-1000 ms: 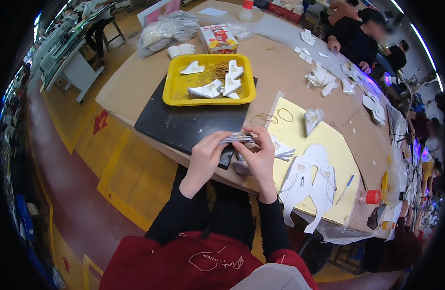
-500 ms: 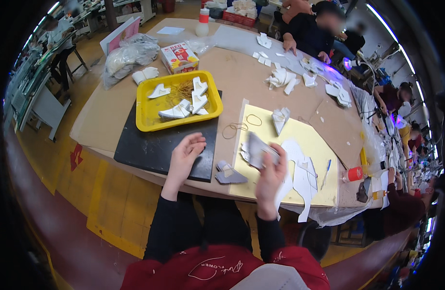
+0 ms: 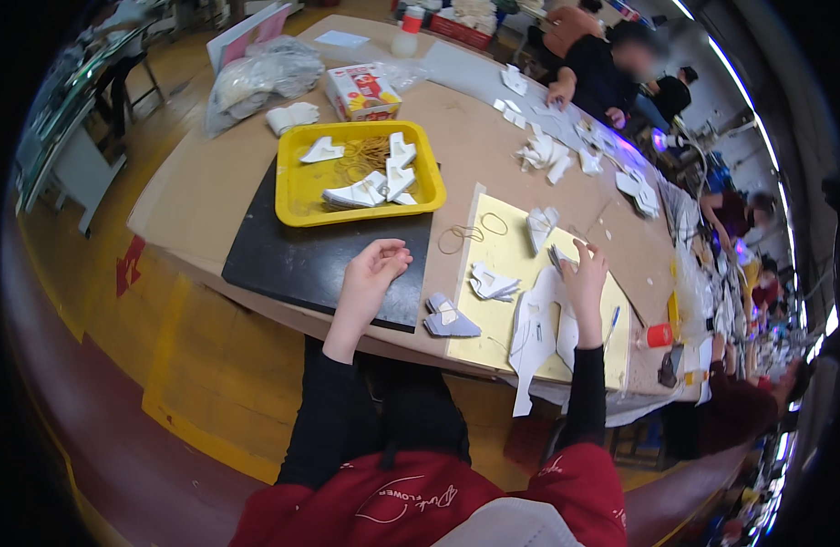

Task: The person sits at a workbench and repeatedly folds small white paper pieces, stacks them, and secures the stacks with rubber bands. They move finished stacks into a yellow tray and continue handling additional paper pieces throughout the clip.

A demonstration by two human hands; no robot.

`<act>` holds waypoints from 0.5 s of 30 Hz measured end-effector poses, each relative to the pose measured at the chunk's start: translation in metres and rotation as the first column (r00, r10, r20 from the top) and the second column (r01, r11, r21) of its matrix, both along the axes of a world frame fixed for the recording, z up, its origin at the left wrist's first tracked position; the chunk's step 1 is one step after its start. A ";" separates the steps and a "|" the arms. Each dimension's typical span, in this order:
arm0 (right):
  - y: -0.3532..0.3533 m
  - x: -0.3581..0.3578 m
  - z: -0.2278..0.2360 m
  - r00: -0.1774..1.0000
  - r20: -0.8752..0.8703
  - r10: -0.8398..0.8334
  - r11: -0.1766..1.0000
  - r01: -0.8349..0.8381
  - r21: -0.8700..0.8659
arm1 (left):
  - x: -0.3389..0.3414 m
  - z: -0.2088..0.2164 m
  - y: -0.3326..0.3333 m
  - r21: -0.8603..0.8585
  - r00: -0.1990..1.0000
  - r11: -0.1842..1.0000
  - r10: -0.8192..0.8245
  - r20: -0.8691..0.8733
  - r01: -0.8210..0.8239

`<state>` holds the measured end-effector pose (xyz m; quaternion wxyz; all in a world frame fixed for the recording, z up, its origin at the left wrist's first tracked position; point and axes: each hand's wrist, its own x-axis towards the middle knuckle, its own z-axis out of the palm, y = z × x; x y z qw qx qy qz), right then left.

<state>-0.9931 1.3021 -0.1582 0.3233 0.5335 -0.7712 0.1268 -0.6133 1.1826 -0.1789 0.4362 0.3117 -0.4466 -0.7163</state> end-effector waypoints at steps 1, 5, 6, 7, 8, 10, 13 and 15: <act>-0.014 0.043 0.020 0.984 0.160 0.078 0.997 -0.079 -0.005 | 0.005 -0.002 0.000 -0.010 1.000 1.000 0.022 0.005 -0.022; -0.011 0.168 0.062 0.437 0.765 0.472 0.623 -0.780 0.061 | 0.007 -0.005 -0.002 -0.021 1.000 0.999 0.026 0.014 -0.026; -0.004 0.183 0.059 0.528 0.665 0.528 0.485 -0.830 0.274 | 0.006 -0.004 -0.002 -0.027 1.000 1.000 0.012 0.009 -0.012; 0.002 0.193 0.051 0.552 0.650 0.522 0.482 -0.820 0.310 | 0.004 -0.004 -0.001 -0.018 1.000 1.000 0.010 0.001 -0.010; 0.006 0.198 0.043 0.571 0.631 0.524 0.466 -0.813 0.349 | 0.004 -0.005 -0.001 -0.023 1.000 1.000 0.014 -0.007 -0.014; 0.015 0.197 0.029 0.535 0.710 0.458 0.609 -0.770 0.188 | 0.003 -0.006 0.000 -0.033 1.000 0.999 0.019 -0.021 -0.019; 0.031 0.202 0.021 0.347 0.835 0.426 0.768 -0.627 -0.131 | 0.005 -0.005 0.004 -0.152 0.981 0.987 0.083 0.173 -0.056; 0.050 0.215 0.011 0.126 0.916 0.380 0.867 -0.393 -0.306 | 0.011 0.014 0.017 -0.357 0.947 0.930 0.032 0.319 0.089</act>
